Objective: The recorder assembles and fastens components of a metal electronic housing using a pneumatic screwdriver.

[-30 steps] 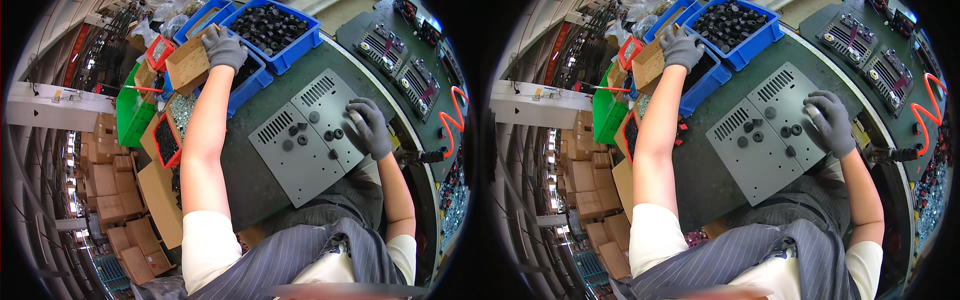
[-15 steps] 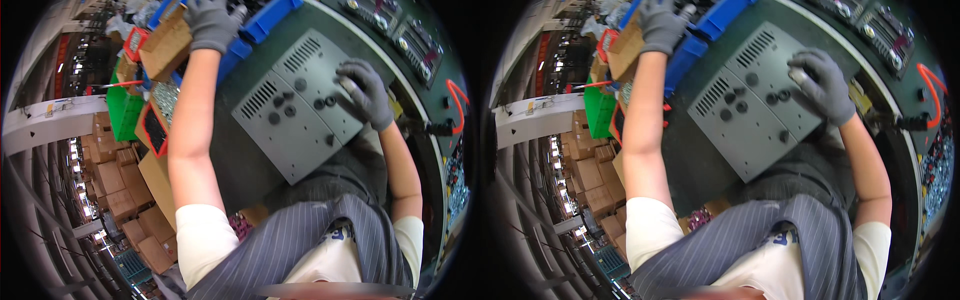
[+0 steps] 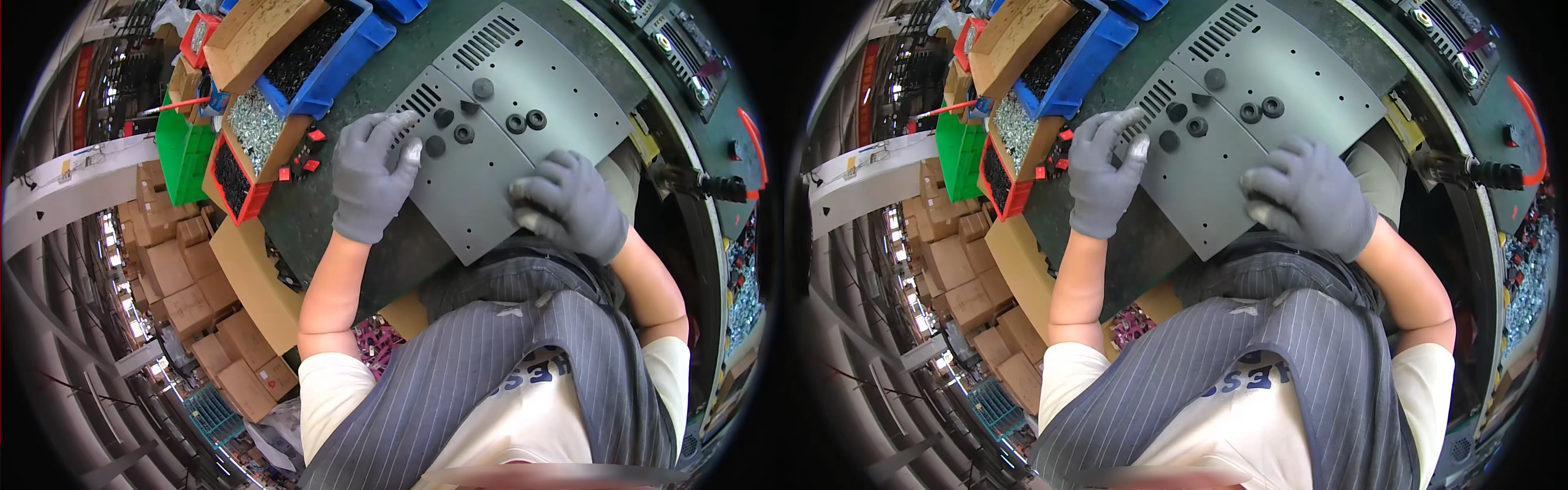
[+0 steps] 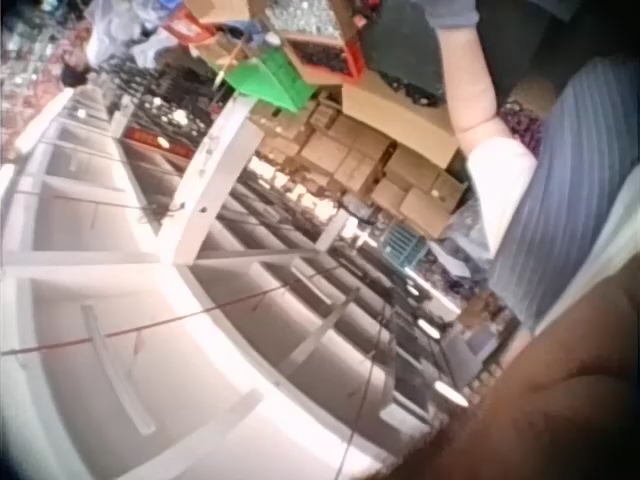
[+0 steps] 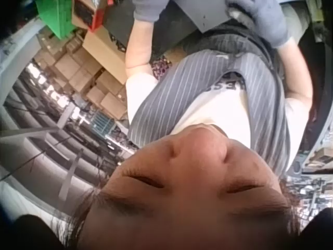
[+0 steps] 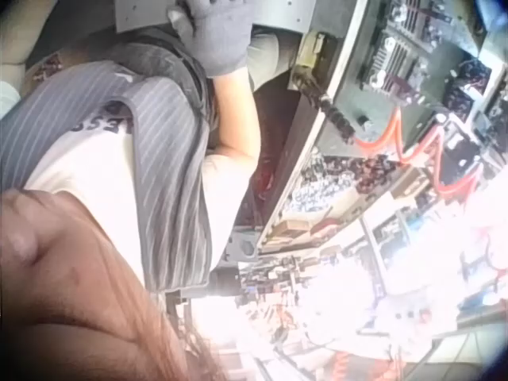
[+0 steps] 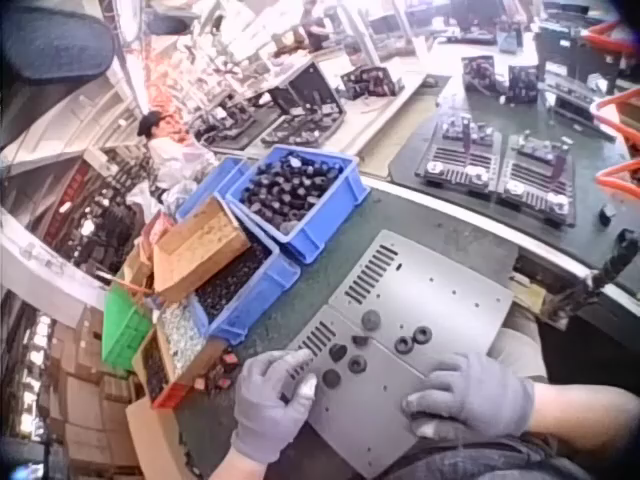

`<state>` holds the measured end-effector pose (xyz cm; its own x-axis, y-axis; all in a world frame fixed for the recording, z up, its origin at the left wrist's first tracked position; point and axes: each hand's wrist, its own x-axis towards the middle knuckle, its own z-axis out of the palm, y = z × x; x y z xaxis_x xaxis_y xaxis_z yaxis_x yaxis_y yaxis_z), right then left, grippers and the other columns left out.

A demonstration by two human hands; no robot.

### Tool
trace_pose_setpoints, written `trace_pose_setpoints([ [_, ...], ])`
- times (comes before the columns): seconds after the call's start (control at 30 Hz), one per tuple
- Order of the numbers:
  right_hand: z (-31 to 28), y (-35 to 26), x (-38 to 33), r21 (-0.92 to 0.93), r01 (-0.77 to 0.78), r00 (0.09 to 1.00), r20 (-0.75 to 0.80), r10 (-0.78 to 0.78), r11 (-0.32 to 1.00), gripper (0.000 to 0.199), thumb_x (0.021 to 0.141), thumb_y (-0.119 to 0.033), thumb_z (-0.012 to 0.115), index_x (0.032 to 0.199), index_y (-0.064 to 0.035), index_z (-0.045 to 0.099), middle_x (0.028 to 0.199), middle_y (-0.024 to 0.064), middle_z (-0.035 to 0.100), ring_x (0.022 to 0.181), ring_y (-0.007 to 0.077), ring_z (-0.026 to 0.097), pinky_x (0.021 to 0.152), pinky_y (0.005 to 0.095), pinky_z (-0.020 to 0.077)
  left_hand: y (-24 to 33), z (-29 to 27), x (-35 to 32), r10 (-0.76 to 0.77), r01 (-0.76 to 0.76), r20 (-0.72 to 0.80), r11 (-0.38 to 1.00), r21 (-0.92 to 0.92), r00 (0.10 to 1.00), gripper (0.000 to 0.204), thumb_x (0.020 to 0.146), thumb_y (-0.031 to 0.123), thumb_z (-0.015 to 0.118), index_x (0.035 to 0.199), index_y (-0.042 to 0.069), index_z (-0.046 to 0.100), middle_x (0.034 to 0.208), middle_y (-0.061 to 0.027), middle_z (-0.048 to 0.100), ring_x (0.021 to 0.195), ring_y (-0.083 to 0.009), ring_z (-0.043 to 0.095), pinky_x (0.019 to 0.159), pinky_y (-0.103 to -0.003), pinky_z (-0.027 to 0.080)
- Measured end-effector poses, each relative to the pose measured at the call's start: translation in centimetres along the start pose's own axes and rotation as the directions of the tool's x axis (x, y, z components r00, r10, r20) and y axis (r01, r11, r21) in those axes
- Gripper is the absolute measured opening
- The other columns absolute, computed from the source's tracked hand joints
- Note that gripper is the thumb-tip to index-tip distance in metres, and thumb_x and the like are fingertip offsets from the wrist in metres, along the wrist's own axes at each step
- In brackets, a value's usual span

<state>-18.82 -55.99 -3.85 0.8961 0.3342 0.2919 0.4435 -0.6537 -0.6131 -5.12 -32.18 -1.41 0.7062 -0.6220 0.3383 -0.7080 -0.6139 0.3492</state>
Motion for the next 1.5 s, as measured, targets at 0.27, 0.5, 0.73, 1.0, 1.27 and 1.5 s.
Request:
trace_pose_setpoints([
  [0.27,0.7,0.0,1.7,-0.232,-0.193,0.948,-0.296,0.12,0.953,0.026,0.073,-0.021,0.065,0.095,-0.01,0.059,0.094,0.0078,0.059,0.093,0.029,0.053,0.082,0.04,0.0415,2.8,3.0,3.3,0.216,-0.222,0.056,0.963,0.156,0.975,0.029,0.074,0.028,0.067,0.1,0.016,0.067,0.107,-0.0048,0.06,0.109,-0.0277,0.05,0.092,-0.042,0.038],
  [0.5,0.3,0.7,0.3,-0.099,-0.309,0.86,-0.455,0.233,0.946,0.027,0.069,-0.021,0.069,0.093,-0.0087,0.063,0.102,0.0107,0.058,0.097,0.0311,0.053,0.084,0.0392,0.0422,2.4,3.8,4.7,0.133,-0.136,0.029,0.956,0.259,0.991,0.033,0.071,0.037,0.07,0.098,0.016,0.067,0.107,-0.0038,0.061,0.114,-0.028,0.046,0.092,-0.044,0.036],
  [0.73,-0.5,3.5,0.6,-0.094,-0.375,0.809,-0.518,0.276,0.922,0.024,0.073,-0.02,0.066,0.093,-0.0069,0.064,0.097,0.0111,0.06,0.096,0.0297,0.056,0.083,0.0374,0.0441,1.5,2.8,6.6,-0.004,0.0,0.015,0.971,0.239,1.0,0.031,0.068,0.037,0.073,0.092,0.019,0.068,0.101,-0.0023,0.062,0.109,-0.0244,0.049,0.089,-0.042,0.038],
  [1.0,-1.4,3.8,6.6,-0.008,-0.27,0.888,-0.388,0.246,0.963,0.024,0.074,-0.021,0.065,0.095,-0.0101,0.064,0.096,0.0093,0.06,0.095,0.0296,0.056,0.082,0.0386,0.0446,1.0,3.9,7.0,0.015,-0.08,0.261,0.968,0.238,0.965,0.033,0.078,0.05,0.061,0.097,0.024,0.068,0.1,-0.0052,0.062,0.105,-0.0259,0.051,0.087,-0.04,0.039],
  [1.27,0.0,5.9,10.0,-0.172,-0.201,0.975,-0.126,0.181,0.964,0.028,0.079,-0.016,0.057,0.107,-0.0095,0.056,0.097,0.0123,0.06,0.097,0.0309,0.055,0.084,0.0405,0.0431,0.4,2.1,4.3,-0.041,0.012,0.151,0.983,0.186,0.988,0.031,0.074,0.041,0.067,0.092,0.017,0.069,0.1,-0.0054,0.062,0.105,-0.0266,0.051,0.088,-0.041,0.04],
  [1.5,-0.3,5.5,8.4,-0.198,-0.279,0.951,-0.193,0.241,0.94,0.023,0.084,-0.023,0.052,0.096,-0.0066,0.062,0.094,0.0131,0.061,0.095,0.0326,0.056,0.082,0.0416,0.044,0.2,2.8,3.1,0.02,-0.02,-0.002,0.986,0.166,1.0,0.02,0.072,0.031,0.069,0.084,0.015,0.069,0.097,-0.0035,0.063,0.106,-0.0266,0.052,0.09,-0.041,0.039],
])
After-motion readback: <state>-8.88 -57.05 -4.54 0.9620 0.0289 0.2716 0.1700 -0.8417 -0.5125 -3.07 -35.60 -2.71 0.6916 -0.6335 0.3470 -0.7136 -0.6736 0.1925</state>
